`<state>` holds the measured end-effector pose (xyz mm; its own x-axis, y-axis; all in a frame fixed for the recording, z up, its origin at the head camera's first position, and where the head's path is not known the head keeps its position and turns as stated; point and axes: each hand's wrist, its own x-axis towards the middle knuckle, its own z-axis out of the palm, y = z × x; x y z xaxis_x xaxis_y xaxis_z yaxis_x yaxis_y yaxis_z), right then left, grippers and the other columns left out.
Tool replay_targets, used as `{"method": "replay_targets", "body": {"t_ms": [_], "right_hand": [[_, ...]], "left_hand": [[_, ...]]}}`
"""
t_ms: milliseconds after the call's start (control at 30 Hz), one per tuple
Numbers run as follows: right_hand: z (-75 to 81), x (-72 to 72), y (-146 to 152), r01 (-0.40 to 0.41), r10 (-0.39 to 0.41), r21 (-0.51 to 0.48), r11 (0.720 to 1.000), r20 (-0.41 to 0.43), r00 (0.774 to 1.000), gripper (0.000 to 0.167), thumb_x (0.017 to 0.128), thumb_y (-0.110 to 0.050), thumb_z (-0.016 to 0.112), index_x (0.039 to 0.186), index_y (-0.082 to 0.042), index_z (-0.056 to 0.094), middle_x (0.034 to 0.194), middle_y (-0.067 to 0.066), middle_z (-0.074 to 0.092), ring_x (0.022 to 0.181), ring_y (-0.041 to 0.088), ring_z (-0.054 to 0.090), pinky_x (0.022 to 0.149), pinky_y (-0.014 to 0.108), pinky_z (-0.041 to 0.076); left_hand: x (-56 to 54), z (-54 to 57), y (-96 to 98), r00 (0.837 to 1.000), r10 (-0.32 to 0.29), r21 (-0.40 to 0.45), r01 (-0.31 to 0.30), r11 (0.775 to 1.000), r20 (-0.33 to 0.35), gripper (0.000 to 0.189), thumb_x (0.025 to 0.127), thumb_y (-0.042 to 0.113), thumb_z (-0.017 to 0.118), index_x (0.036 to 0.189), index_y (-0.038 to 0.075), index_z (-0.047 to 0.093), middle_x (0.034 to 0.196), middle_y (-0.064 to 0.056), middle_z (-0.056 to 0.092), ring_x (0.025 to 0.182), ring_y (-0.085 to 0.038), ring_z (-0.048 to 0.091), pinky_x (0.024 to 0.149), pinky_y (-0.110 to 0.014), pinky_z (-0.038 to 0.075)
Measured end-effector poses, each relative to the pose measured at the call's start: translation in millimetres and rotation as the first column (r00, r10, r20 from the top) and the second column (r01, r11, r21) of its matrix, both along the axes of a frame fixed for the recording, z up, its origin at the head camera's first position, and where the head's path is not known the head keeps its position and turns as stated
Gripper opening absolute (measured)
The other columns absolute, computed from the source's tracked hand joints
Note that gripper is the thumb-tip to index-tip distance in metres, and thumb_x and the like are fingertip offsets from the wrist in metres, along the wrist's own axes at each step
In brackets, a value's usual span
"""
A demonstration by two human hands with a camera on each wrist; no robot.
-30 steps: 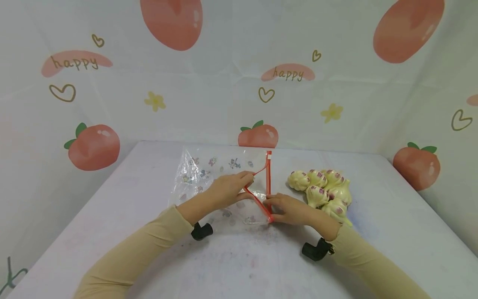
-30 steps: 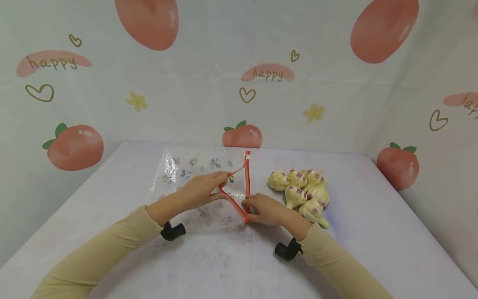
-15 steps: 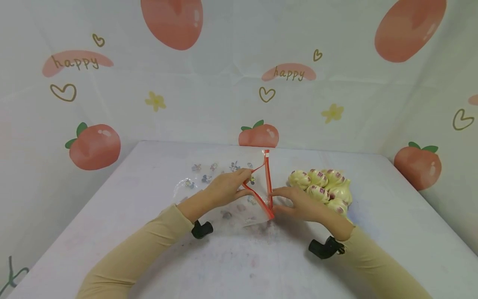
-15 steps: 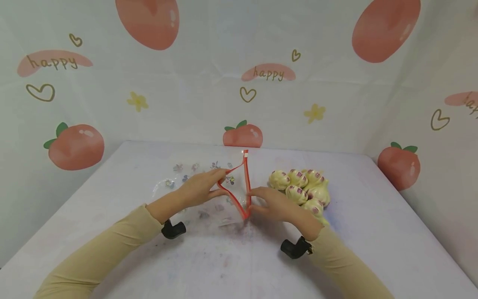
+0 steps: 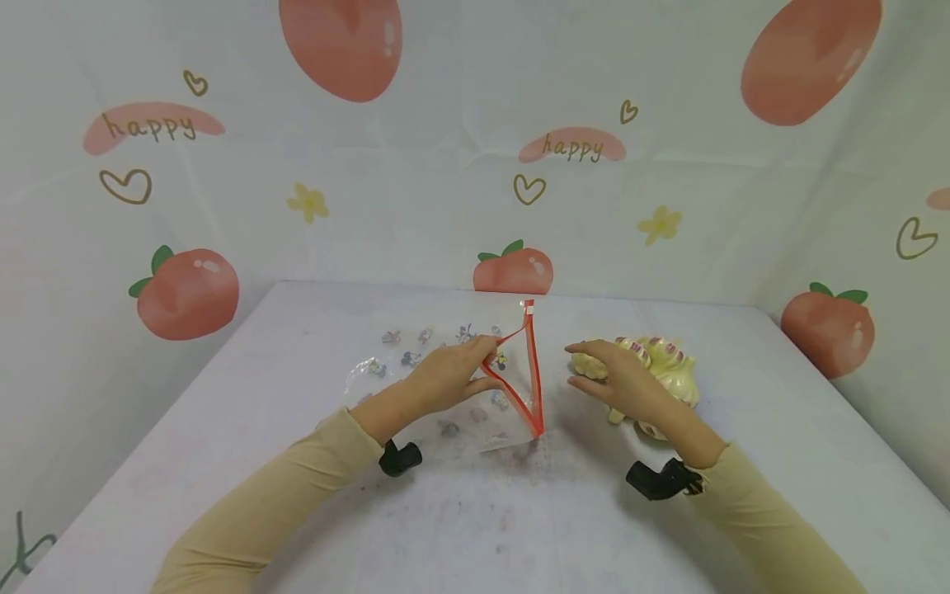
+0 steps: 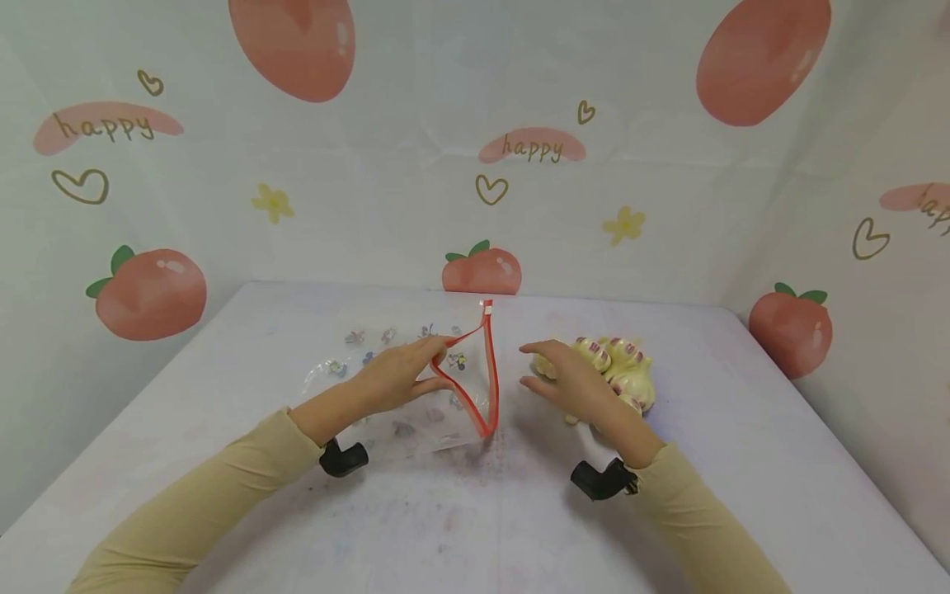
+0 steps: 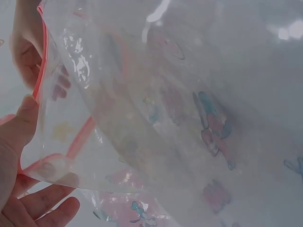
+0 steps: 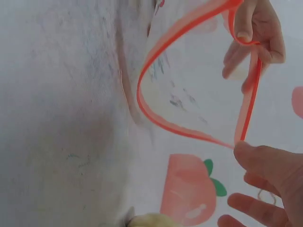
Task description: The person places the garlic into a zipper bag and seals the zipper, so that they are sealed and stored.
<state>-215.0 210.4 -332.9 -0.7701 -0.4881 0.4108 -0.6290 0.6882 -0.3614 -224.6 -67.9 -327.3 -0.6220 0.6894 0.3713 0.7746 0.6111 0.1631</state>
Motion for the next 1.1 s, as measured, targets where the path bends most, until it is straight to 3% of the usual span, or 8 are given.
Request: {"method": "replay_targets", "body": {"t_ms": [200,467,800,1100], "right_hand": [[1.5,-6.6,4.8,0.142,-0.140,-0.032,0.989,0.075,0.987,0.047,0.082,-0.010,0.070,0.123,0.006,0.054,0.122,0.026,0.058,0.117,0.042,0.053,0.097,0.055,0.046],[-2.7,-16.7,10.0,0.246,-0.243,-0.016,0.969,0.117,0.963,0.053,0.082,-0.008,0.069,0.127,0.010,0.046,0.121,0.032,0.054,0.107,0.044,0.054,0.086,0.053,0.050],[-10.4,-26.3,14.2,0.312,-0.314,0.039,0.949,0.160,0.936,0.059,0.082,-0.014,0.070,0.129,0.010,0.044,0.112,0.031,0.055,0.098,0.039,0.055,0.079,0.049,0.050],[-15.0,-27.7,12.2,0.321,-0.323,0.044,0.946,0.190,0.927,0.060,0.081,-0.016,0.070,0.128,0.010,0.044,0.115,0.032,0.056,0.109,0.045,0.052,0.091,0.056,0.045]], "left_hand": [[1.2,1.1,0.0,1.000,0.000,0.002,0.000,1.000,0.028,0.040,0.085,0.035,0.066,0.096,0.010,0.038,0.080,-0.006,0.051,0.052,-0.009,0.035,0.046,-0.014,0.024],[3.1,3.0,-0.1,0.999,0.005,-0.002,-0.005,1.000,0.049,0.039,0.085,0.035,0.066,0.097,0.010,0.038,0.080,-0.007,0.052,0.052,-0.009,0.034,0.046,-0.014,0.024],[1.2,0.1,0.2,0.999,0.018,-0.018,-0.017,1.000,0.040,0.040,0.085,0.036,0.066,0.098,0.010,0.040,0.083,-0.005,0.053,0.053,-0.008,0.036,0.046,-0.013,0.024],[0.8,-0.2,0.1,0.999,0.013,-0.010,-0.012,1.000,0.052,0.039,0.086,0.036,0.065,0.098,0.009,0.040,0.083,-0.007,0.054,0.054,-0.009,0.035,0.046,-0.014,0.024]]}}
